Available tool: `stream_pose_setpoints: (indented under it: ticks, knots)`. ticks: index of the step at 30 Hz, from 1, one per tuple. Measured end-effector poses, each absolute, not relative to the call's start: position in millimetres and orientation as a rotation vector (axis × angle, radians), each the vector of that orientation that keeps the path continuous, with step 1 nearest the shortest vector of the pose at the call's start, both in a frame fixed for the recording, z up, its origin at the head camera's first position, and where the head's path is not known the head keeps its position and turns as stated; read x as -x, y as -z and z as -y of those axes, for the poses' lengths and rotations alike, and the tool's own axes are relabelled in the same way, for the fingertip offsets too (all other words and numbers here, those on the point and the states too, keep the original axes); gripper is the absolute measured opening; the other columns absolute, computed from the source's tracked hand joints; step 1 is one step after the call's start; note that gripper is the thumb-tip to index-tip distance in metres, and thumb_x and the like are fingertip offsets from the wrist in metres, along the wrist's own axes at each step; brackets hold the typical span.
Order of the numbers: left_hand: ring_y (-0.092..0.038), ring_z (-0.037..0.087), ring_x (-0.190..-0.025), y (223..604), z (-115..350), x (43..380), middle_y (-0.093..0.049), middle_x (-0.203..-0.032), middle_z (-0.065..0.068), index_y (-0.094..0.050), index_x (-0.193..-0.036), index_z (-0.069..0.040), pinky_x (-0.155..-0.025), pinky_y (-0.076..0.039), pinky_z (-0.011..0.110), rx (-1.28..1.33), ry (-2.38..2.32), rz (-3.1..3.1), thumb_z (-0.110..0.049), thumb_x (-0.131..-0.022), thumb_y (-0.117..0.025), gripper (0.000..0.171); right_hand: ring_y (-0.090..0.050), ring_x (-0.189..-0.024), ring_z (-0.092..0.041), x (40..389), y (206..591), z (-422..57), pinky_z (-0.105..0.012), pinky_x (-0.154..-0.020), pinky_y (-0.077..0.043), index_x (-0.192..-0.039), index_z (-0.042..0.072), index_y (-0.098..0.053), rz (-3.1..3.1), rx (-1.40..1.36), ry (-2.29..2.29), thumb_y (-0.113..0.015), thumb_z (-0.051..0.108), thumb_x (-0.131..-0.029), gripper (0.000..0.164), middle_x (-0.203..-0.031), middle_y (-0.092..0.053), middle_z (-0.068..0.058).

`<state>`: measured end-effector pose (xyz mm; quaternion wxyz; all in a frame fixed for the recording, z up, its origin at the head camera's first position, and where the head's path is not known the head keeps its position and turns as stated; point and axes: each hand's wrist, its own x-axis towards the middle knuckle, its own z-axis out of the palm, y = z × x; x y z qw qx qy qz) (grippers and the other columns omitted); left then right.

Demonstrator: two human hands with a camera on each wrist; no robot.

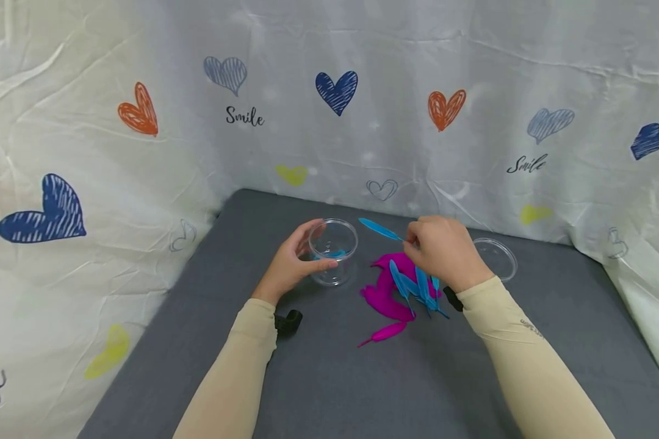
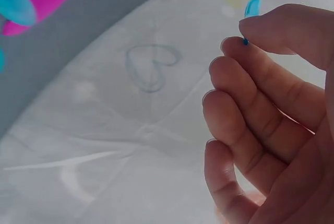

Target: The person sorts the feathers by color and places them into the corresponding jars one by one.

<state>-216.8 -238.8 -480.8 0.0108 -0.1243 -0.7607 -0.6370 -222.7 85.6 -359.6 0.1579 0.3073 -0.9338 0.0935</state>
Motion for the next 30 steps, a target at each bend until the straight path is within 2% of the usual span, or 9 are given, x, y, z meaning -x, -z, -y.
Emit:
stream_pose_setpoints:
  ticks: [7, 12, 17, 20, 26, 30]
  knots:
    - [-0.045, 0.014, -0.158, 482, 239, 218, -0.052, -0.167, -0.005, -0.046, -0.162, -0.035, -0.131, -0.036, 0.055, 0.398, 1.998, 2.373, -0.027, -0.084, -0.097, 0.093, -0.065, -0.071, -0.022, 229, 342, -58, -0.041, -0.069, -0.056, -0.078, 0.012, -0.073, 2.651, -1.001, -0.124, -0.074, 0.012, -0.093, 0.016, -0.074, -0.069, 0.0]
    - [-0.045, 0.015, -0.158, 481, 240, 217, -0.052, -0.167, 0.0, -0.046, -0.162, -0.034, -0.131, -0.036, 0.056, 0.399, 1.988, 2.372, -0.029, -0.083, -0.097, 0.094, -0.063, -0.07, -0.024, 231, 337, -42, -0.039, -0.064, -0.049, -0.074, 0.012, -0.07, 2.615, -1.064, -0.02, -0.073, 0.011, -0.093, 0.02, -0.069, -0.064, 0.0]
    - [-0.047, 0.011, -0.155, 482, 240, 216, -0.054, -0.164, -0.01, -0.047, -0.161, -0.036, -0.13, -0.037, 0.054, 0.378, 1.976, 2.381, -0.034, -0.082, -0.097, 0.094, -0.06, -0.067, -0.024, 230, 337, -29, -0.037, -0.063, -0.044, -0.067, 0.014, -0.064, 2.59, -1.089, 0.047, -0.075, 0.01, -0.09, 0.026, -0.064, -0.058, 0.0]
    - [-0.047, 0.009, -0.154, 484, 238, 215, -0.055, -0.163, -0.011, -0.047, -0.161, -0.037, -0.13, -0.038, 0.053, 0.372, 1.969, 2.393, -0.038, -0.082, -0.097, 0.093, -0.059, -0.066, -0.023, 229, 341, -24, -0.036, -0.061, -0.042, -0.064, 0.015, -0.059, 2.584, -1.105, 0.081, -0.077, 0.011, -0.089, 0.032, -0.062, -0.054, 0.001]
    - [-0.048, 0.01, -0.154, 484, 237, 215, -0.055, -0.163, -0.013, -0.046, -0.161, -0.039, -0.13, -0.039, 0.052, 0.376, 1.959, 2.403, -0.041, -0.083, -0.097, 0.094, -0.056, -0.06, -0.023, 229, 345, -11, -0.035, -0.056, -0.04, -0.06, 0.016, -0.052, 2.568, -1.133, 0.136, -0.076, 0.008, -0.087, 0.037, -0.06, -0.05, 0.0]
    - [-0.048, 0.013, -0.155, 482, 241, 214, -0.054, -0.164, -0.011, -0.046, -0.162, -0.038, -0.129, -0.039, 0.052, 0.375, 1.959, 2.39, -0.041, -0.083, -0.096, 0.094, -0.057, -0.059, -0.023, 231, 345, 3, -0.036, -0.057, -0.044, -0.06, 0.015, -0.053, 2.58, -1.143, 0.163, -0.074, 0.006, -0.086, 0.034, -0.06, -0.053, -0.001]
